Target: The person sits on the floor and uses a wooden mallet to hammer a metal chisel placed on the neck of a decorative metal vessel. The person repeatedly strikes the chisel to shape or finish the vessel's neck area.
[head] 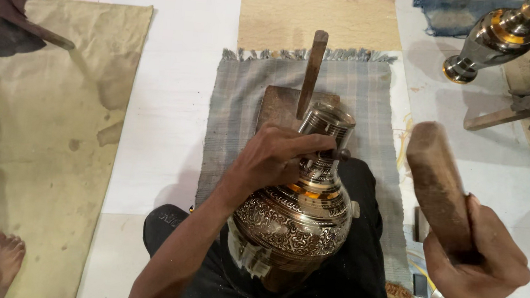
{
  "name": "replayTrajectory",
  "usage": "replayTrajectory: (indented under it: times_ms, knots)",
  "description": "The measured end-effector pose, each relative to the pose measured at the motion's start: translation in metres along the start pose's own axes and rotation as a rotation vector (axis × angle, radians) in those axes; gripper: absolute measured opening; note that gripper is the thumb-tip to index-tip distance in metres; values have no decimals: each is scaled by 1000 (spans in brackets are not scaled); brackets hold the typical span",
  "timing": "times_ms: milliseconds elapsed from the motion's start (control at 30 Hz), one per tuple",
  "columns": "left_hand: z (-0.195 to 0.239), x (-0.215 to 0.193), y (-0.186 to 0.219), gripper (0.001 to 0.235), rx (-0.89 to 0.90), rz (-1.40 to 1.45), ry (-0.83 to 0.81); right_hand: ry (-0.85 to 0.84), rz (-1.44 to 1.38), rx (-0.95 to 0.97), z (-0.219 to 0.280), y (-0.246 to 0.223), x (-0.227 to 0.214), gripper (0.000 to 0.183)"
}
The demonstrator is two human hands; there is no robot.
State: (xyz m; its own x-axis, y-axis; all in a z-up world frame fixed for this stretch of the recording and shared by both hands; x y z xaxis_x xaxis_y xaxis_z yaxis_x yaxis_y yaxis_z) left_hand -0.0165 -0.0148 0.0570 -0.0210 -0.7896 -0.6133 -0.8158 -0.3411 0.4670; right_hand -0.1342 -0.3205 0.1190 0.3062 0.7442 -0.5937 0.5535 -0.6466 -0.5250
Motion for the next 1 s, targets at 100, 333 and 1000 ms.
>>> replayTrajectory:
  times_ms: [100, 333, 1000]
  knots:
    - [2, 1, 0, 52, -8, -5, -1, -49, -10, 182, 1, 5, -4, 62]
    - [0, -1, -2, 52, 5, -1, 11, -87, 171, 79, -2, 1, -6, 65]
    - [326, 72, -3, 29, -1482, 852, 1374, -518, 341, 772, 258, 170, 61, 73]
Point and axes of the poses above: each hand's wrist, its own z-axis away from the middle knuckle, its own x-axis out of the palm, y = z × x, the point moved 2 cm from there along -z, towards the middle knuckle, and after that the axes turned 3 degrees about z, right-handed, at the moved point
